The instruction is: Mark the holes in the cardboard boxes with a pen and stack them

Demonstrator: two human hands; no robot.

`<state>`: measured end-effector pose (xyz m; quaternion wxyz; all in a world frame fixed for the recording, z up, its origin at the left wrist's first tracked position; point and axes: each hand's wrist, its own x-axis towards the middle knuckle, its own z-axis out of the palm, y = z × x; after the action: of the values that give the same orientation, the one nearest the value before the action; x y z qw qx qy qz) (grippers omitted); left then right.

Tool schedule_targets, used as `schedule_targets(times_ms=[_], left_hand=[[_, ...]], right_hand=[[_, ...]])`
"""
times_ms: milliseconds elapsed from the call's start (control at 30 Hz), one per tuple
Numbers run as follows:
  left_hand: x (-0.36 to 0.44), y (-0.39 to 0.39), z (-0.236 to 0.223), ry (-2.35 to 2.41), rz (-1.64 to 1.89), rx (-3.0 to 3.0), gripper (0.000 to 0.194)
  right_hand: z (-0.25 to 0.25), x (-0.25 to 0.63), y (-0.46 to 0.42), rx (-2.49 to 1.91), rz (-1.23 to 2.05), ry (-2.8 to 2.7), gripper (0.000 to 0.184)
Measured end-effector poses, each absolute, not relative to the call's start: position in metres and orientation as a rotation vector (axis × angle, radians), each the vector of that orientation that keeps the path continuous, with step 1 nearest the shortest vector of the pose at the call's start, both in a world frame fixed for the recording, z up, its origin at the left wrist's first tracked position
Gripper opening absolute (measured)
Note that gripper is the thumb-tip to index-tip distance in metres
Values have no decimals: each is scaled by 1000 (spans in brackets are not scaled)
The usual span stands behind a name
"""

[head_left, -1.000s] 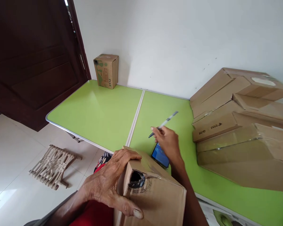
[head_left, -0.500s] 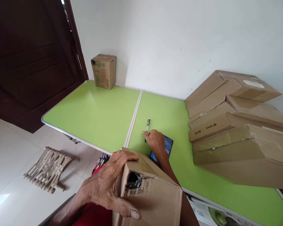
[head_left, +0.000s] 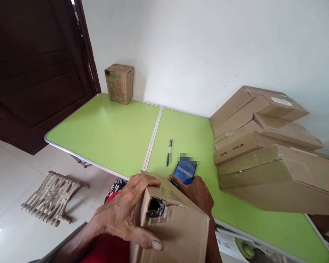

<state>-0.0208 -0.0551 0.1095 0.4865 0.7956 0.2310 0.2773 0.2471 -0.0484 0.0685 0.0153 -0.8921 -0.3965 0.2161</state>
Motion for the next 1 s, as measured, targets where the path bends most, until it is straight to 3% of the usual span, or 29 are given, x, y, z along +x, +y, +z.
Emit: schedule_targets(times_ms=[133, 400, 467, 567, 633, 800, 900, 1000], left_hand=[[-22, -57, 109, 571, 683, 1912, 106], [-23, -55, 106, 571, 687, 1911, 106], [-24, -55, 106, 567, 685, 1903, 106], [-24, -54, 106, 586, 674, 1888, 104], [-24, -54, 104, 601, 665, 1893, 103], [-25, -52, 96, 558, 719, 1927, 107], [-26, -53, 98, 596, 709, 1908, 99], [-26, -53, 104, 658, 660, 1885, 97]], right_hand=[[66, 236, -41, -2744, 649, -1243, 89], [65, 240, -28, -2630, 730, -1124, 87], [63, 247, -29, -2560, 792, -1070, 78], [58, 256, -36, -2367, 918, -1015, 50], [56, 259, -44, -2202, 999, -951, 40], [56, 268, -72, -1787, 1208, -702, 51], [70, 280, -91, -1461, 1274, -443, 58], [96, 292, -112, -1238, 1228, -333, 48]])
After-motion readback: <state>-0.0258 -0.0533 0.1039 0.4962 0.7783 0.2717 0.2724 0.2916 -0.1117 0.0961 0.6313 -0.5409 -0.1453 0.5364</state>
